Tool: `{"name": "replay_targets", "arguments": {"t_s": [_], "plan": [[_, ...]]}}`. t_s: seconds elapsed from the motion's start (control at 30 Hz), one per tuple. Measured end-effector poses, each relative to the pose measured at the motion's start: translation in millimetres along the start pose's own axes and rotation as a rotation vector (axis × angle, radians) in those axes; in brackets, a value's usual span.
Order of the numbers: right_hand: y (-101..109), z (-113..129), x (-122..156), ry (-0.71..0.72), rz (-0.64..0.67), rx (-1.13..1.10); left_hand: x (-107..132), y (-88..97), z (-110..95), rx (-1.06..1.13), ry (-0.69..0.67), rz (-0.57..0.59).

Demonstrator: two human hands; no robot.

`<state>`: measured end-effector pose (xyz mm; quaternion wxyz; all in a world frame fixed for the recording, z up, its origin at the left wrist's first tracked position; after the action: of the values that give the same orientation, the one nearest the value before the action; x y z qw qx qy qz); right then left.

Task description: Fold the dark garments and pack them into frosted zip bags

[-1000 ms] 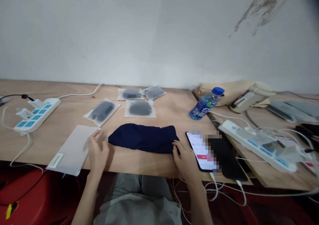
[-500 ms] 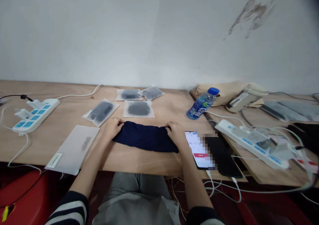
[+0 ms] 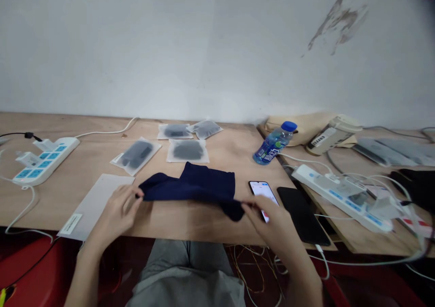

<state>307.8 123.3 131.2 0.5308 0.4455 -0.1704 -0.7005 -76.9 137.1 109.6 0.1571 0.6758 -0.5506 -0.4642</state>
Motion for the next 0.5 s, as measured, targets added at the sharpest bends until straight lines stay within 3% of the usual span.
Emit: {"name": "replay_targets", "arguments": {"t_s": [0.1, 0.17, 0.23, 0.33, 0.43, 0.5], "plan": [[-21.4, -6.5, 51.5, -0.123, 0.295, -0.083, 48.3, -13.1, 17.1, -0.005, 0.04, 0.167], [-31.8, -8.5, 64.3, -0.171, 0.323, -0.12, 58.5, -18.0, 21.0, -0.006, 0.063, 0.154], [-42.8, -8.7, 58.3, -0.164, 0.229, -0.126, 51.8, -25.4, 14.3, -0.012, 0.049, 0.091], [-71.1, -5.0, 37.1, -0.055, 0.081, -0.064, 28.5, -53.3, -6.0, -0.077, -0.03, 0.048], [-109.4, -9.2, 22.1, 0.035, 0.111, 0.076, 11.4, -92.4, -11.9, -0.218, -0.038, 0.1], [-121.4, -17.9, 15.2, 0.07, 0.128, 0.163, 9.0, -112.7, -8.1, -0.292, -0.01, 0.137]]}}
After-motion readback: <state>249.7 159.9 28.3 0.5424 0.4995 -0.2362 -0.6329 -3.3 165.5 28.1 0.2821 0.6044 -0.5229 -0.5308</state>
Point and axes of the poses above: each hand's wrist, its own x-axis away from the middle knuckle, its own y-axis out of the back of the hand, z = x × y, the point moved 10 cm from there along -x, towards the middle knuckle, and after that the axes turned 8 degrees about -z, right-handed, at the moved point
